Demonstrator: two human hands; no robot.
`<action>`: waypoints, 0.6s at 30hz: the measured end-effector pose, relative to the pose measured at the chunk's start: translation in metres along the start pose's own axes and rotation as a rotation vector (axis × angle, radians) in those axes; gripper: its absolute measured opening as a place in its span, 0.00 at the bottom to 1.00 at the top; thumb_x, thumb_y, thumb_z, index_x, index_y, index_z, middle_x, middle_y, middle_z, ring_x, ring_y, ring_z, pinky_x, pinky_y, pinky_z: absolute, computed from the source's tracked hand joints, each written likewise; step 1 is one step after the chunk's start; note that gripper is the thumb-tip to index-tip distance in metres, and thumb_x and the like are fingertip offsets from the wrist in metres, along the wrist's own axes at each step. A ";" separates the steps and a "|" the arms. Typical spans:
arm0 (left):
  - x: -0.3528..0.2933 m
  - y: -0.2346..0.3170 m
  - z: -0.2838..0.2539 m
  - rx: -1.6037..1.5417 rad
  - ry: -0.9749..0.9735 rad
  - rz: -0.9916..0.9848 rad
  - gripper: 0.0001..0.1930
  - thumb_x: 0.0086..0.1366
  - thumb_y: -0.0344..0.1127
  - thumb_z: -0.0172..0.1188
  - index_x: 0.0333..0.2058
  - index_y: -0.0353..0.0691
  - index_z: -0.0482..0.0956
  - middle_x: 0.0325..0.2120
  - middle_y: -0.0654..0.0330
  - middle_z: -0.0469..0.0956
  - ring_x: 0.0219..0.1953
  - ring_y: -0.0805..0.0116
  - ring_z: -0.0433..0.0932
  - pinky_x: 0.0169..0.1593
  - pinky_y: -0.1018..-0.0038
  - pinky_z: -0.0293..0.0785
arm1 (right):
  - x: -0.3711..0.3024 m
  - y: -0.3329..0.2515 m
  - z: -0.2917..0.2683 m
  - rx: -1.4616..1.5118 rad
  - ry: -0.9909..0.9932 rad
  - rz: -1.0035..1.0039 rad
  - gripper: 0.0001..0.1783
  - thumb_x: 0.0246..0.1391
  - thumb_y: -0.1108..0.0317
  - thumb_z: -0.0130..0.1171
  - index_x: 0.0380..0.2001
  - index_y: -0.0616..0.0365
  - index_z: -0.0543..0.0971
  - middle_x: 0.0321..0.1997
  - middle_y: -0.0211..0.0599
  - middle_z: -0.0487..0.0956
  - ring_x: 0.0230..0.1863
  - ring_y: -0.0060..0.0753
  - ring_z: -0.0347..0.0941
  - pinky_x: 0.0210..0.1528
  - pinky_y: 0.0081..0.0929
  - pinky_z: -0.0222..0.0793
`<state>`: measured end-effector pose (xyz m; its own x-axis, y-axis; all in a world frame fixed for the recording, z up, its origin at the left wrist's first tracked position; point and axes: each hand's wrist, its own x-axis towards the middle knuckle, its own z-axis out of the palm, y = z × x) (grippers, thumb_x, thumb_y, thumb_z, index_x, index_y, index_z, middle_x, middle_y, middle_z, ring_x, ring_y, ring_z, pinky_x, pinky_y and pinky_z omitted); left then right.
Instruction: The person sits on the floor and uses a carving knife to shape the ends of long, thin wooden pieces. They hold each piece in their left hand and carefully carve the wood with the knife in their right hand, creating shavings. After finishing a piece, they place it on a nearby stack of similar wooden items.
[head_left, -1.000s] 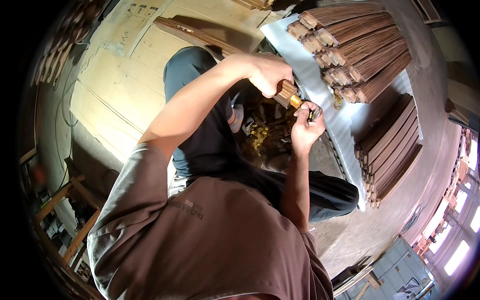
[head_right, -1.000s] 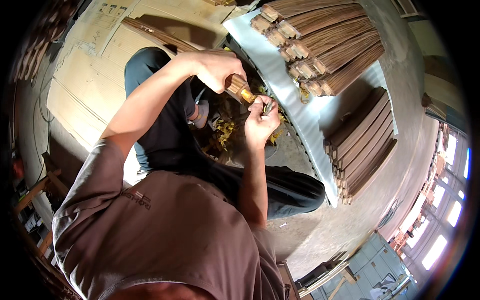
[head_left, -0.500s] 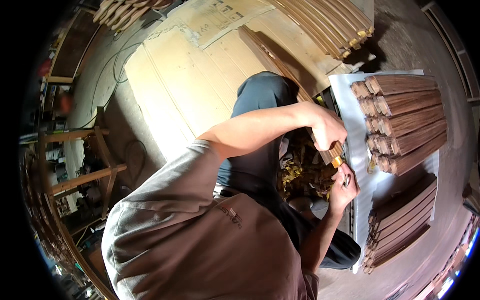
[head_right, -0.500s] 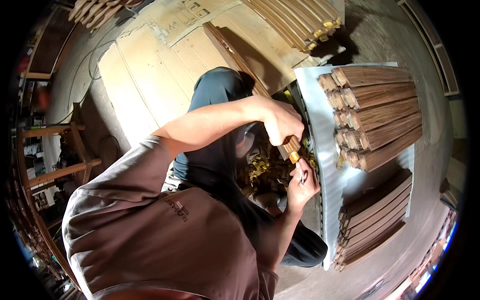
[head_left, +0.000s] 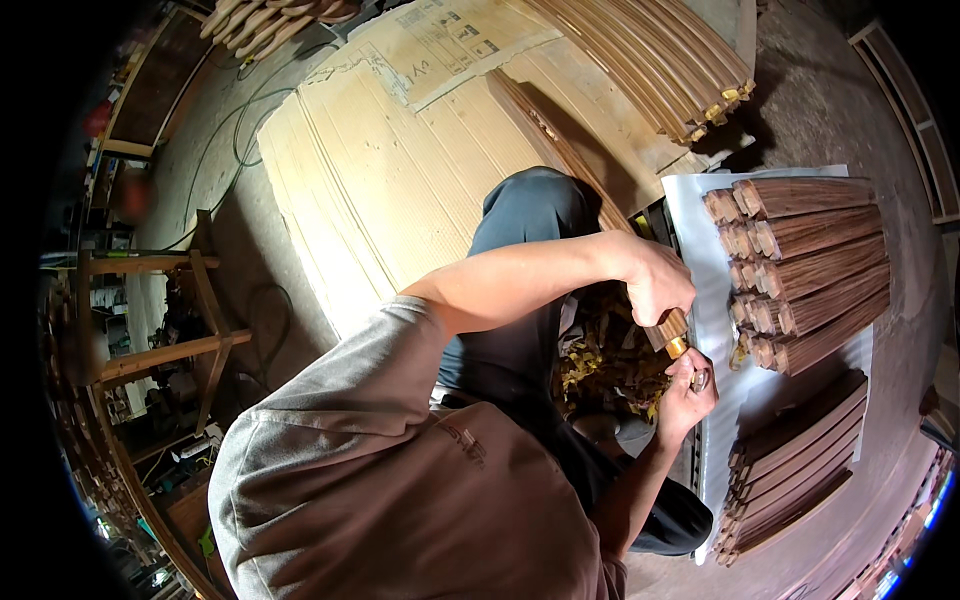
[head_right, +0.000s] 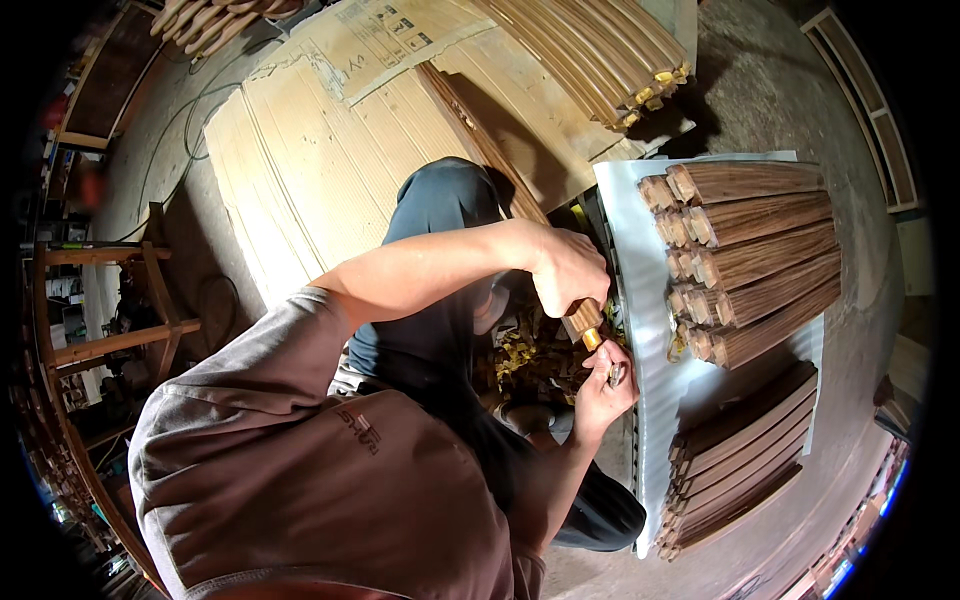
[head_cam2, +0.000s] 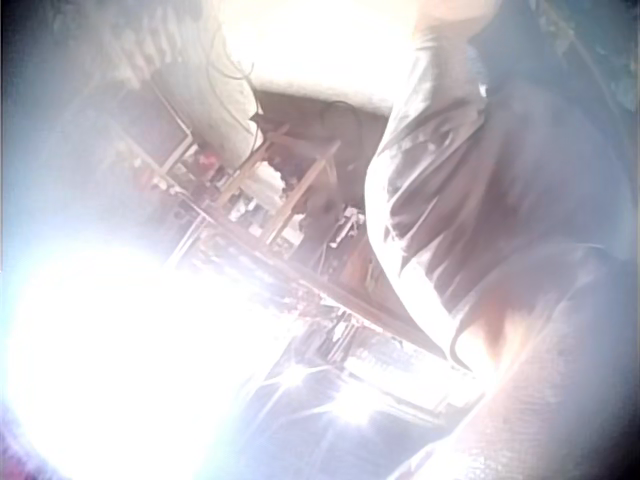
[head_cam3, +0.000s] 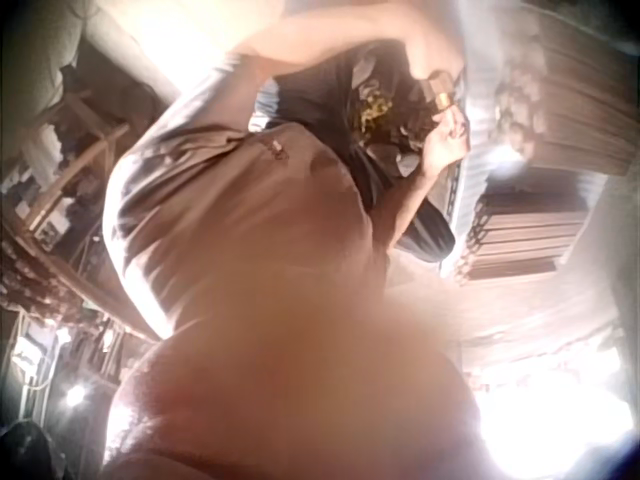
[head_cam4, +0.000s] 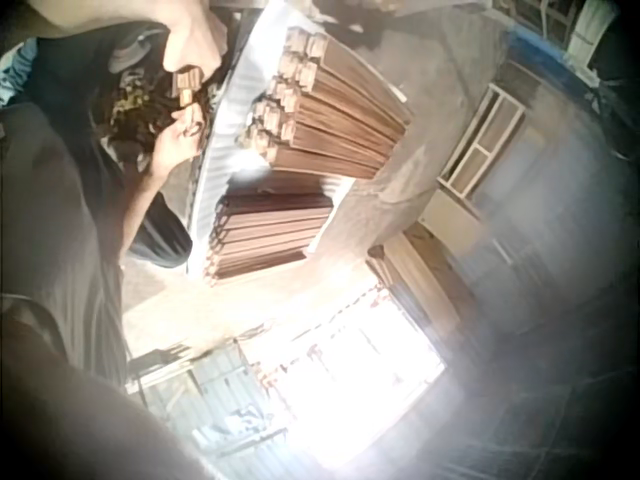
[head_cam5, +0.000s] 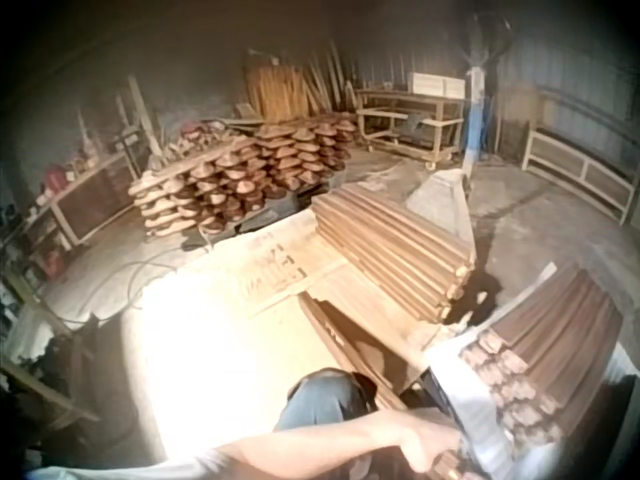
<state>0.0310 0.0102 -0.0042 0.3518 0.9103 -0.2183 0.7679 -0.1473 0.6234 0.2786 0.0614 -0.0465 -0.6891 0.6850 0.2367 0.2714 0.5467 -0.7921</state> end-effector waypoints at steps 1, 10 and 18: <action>-0.001 0.000 0.001 -0.002 0.015 0.006 0.08 0.46 0.35 0.61 0.27 0.42 0.81 0.24 0.48 0.81 0.34 0.43 0.80 0.38 0.53 0.73 | 0.001 -0.001 0.001 -0.014 0.008 -0.003 0.07 0.64 0.74 0.56 0.40 0.68 0.79 0.23 0.35 0.77 0.24 0.26 0.71 0.31 0.27 0.68; -0.005 0.001 0.000 -0.004 0.061 -0.003 0.09 0.45 0.34 0.62 0.27 0.42 0.82 0.24 0.48 0.81 0.35 0.42 0.80 0.39 0.54 0.75 | 0.001 0.010 0.023 0.304 0.144 0.262 0.10 0.67 0.70 0.55 0.41 0.66 0.79 0.23 0.29 0.75 0.22 0.17 0.65 0.25 0.19 0.59; -0.009 0.005 0.003 0.002 0.056 0.002 0.10 0.44 0.34 0.62 0.27 0.41 0.82 0.24 0.48 0.81 0.34 0.42 0.80 0.39 0.54 0.75 | 0.006 0.015 0.001 0.636 -0.060 0.457 0.12 0.63 0.68 0.63 0.43 0.67 0.80 0.24 0.32 0.74 0.22 0.17 0.65 0.22 0.16 0.56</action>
<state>0.0328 -0.0001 -0.0012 0.3228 0.9301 -0.1752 0.7684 -0.1495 0.6222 0.2777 0.0733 -0.0577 -0.6419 0.7383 -0.2072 0.1124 -0.1767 -0.9778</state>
